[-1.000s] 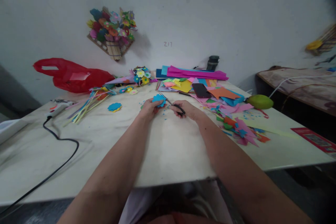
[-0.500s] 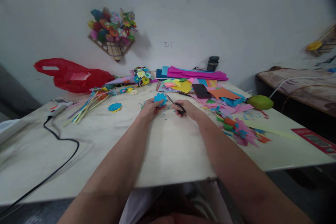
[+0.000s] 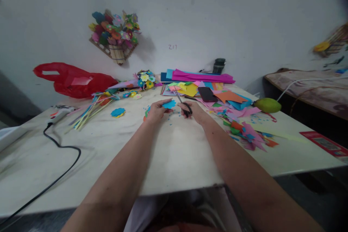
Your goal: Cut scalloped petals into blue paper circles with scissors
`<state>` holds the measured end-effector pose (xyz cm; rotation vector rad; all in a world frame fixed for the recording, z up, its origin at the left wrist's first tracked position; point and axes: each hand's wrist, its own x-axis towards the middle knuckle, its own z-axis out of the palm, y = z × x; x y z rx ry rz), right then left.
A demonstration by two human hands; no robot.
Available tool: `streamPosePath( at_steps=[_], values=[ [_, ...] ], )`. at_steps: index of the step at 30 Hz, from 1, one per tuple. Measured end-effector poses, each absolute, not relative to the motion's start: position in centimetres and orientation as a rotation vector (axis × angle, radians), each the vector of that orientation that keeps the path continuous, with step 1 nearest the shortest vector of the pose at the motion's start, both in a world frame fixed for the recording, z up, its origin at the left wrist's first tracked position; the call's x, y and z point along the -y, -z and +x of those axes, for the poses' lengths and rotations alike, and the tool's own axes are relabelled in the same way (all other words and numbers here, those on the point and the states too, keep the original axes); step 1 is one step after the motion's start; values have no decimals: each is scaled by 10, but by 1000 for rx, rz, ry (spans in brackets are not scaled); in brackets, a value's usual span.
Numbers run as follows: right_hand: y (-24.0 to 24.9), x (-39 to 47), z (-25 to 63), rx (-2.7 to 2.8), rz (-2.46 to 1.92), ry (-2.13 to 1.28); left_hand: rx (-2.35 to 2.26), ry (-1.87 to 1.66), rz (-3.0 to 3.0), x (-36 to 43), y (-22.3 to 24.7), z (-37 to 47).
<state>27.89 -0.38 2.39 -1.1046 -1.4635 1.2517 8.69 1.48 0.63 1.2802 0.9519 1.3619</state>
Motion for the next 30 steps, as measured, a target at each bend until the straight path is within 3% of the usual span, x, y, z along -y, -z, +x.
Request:
streamPosePath(
  at_steps=[16,25,30],
  values=[
    [-21,-3,269,1253,-1098,-1247,-1026,-1377,1502,-16,-3,100],
    [-25,-1,266,1216,-1117,-1187,-1019,-1415,1203,-18,-4,92],
    [-25,1,264,1233,-1089,-1167,-1031,-1240,1323,-17,-3,88]
  ],
)
